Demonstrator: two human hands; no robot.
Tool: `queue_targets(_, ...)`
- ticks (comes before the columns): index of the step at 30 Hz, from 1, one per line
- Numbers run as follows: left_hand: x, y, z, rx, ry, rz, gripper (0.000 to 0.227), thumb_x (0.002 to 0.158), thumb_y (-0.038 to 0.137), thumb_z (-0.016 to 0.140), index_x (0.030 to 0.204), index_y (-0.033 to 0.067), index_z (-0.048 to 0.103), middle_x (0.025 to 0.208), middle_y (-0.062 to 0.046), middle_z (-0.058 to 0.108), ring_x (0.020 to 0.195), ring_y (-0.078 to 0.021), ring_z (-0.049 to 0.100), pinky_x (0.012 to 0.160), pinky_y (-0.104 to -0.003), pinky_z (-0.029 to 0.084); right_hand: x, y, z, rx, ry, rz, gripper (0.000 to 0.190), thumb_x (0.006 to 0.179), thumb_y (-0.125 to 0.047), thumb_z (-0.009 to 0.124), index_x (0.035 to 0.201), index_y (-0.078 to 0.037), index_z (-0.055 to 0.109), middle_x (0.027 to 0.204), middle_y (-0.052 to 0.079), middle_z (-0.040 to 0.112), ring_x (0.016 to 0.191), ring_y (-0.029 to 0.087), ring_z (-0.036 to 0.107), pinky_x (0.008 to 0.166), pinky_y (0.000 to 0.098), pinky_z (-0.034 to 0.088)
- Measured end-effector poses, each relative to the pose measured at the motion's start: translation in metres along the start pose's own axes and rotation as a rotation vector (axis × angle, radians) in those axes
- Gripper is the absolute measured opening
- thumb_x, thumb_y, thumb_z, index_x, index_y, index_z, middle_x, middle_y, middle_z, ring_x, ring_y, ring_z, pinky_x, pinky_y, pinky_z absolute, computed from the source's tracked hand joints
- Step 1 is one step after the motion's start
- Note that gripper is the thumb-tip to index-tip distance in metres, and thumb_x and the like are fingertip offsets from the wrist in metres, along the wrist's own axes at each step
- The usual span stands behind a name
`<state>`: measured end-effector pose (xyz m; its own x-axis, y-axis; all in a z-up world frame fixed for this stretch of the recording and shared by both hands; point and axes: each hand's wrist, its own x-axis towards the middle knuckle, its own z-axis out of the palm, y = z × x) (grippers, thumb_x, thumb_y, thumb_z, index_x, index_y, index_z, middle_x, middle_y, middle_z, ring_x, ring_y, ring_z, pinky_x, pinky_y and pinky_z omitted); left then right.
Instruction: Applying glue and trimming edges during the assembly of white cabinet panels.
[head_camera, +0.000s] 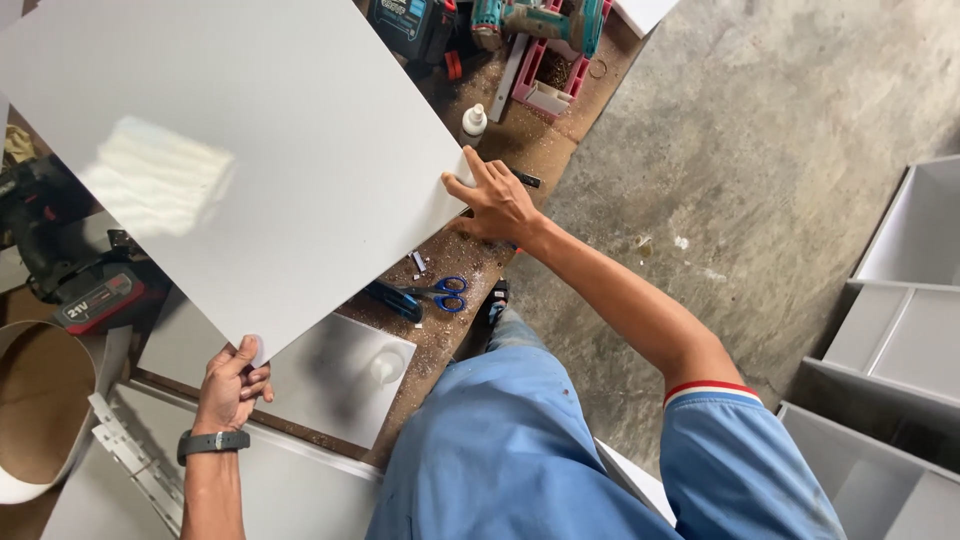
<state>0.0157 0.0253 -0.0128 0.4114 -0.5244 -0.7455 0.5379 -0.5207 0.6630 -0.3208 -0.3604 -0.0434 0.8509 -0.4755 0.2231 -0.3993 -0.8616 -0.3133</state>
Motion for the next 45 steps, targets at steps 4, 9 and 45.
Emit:
queue_targets(4,-0.002,0.003,0.001,-0.021,-0.013,0.028,0.029,0.100,0.035,0.063,0.095,0.0068,0.058,0.074,0.005,0.044,0.054,-0.0064,0.039,0.042,-0.029,0.047,-0.002,0.016,-0.002,0.028,0.015,-0.099,0.082,0.071,-0.054,0.088,0.139,-0.018,0.059,0.143,0.032,0.046,0.101,0.037,0.064,0.093,0.0473,0.056)
queue_targets(9,0.001,0.001,-0.006,0.083,0.047,0.026,0.032,0.100,0.038,0.064,0.096,0.0071,0.059,0.064,0.004,0.038,0.048,-0.0069,0.037,0.043,-0.030,0.046,-0.002,0.029,0.000,0.025,0.008,-0.217,0.072,0.081,-0.049,0.084,0.137,-0.011,0.060,0.139,0.035,0.050,0.088,0.032,0.066,0.081,0.0415,0.059)
queue_targets(45,-0.036,0.004,0.089,0.030,0.590,0.292,0.030,0.100,0.030,0.064,0.085,0.0048,0.066,0.060,-0.001,0.056,0.042,-0.0094,0.049,0.045,-0.031,0.055,-0.008,0.063,-0.014,0.220,-0.021,-0.437,0.056,0.079,0.009,0.063,0.135,0.003,0.060,0.139,0.037,0.056,0.092,0.036,0.074,0.080,0.0399,0.063)
